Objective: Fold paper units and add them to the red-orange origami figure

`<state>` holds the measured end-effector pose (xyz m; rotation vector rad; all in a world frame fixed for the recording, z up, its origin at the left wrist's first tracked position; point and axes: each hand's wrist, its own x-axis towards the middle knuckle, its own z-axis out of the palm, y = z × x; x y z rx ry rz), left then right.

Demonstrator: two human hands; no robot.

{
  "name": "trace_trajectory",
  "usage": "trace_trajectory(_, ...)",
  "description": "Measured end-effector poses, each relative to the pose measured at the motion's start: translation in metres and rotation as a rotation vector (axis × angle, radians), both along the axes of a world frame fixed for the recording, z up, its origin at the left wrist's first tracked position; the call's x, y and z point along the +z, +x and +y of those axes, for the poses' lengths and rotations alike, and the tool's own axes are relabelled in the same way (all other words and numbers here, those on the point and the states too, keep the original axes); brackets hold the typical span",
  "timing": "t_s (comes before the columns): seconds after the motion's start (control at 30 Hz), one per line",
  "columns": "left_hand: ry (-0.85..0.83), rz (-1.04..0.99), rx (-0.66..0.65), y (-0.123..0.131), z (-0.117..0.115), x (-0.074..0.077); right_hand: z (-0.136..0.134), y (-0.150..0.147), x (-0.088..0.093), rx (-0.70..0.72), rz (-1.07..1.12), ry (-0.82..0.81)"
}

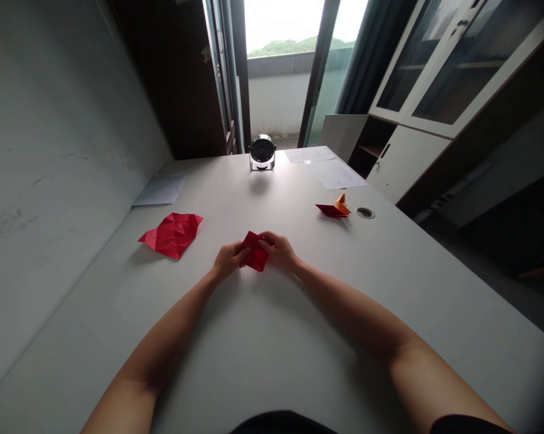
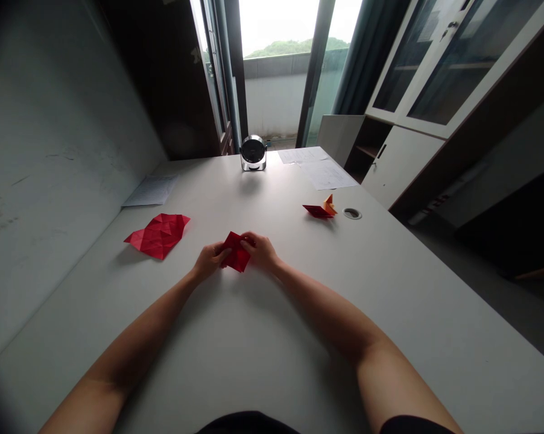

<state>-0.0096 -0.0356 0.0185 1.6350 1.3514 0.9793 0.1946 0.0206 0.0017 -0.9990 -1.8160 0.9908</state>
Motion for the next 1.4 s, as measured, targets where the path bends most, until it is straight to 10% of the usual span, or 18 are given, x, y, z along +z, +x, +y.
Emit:
trace_trajectory(0.77,0.131,0.013,0.061,0.000,0.003,-0.005,-0.011,-0.004,0.008,0.231,-0.180,0.021)
trace_trajectory(1.4,0.120,-0.322,0.215,-0.006,0.009,-0.003,0.000,-0.001,0.003,0.206,0.277,-0.175)
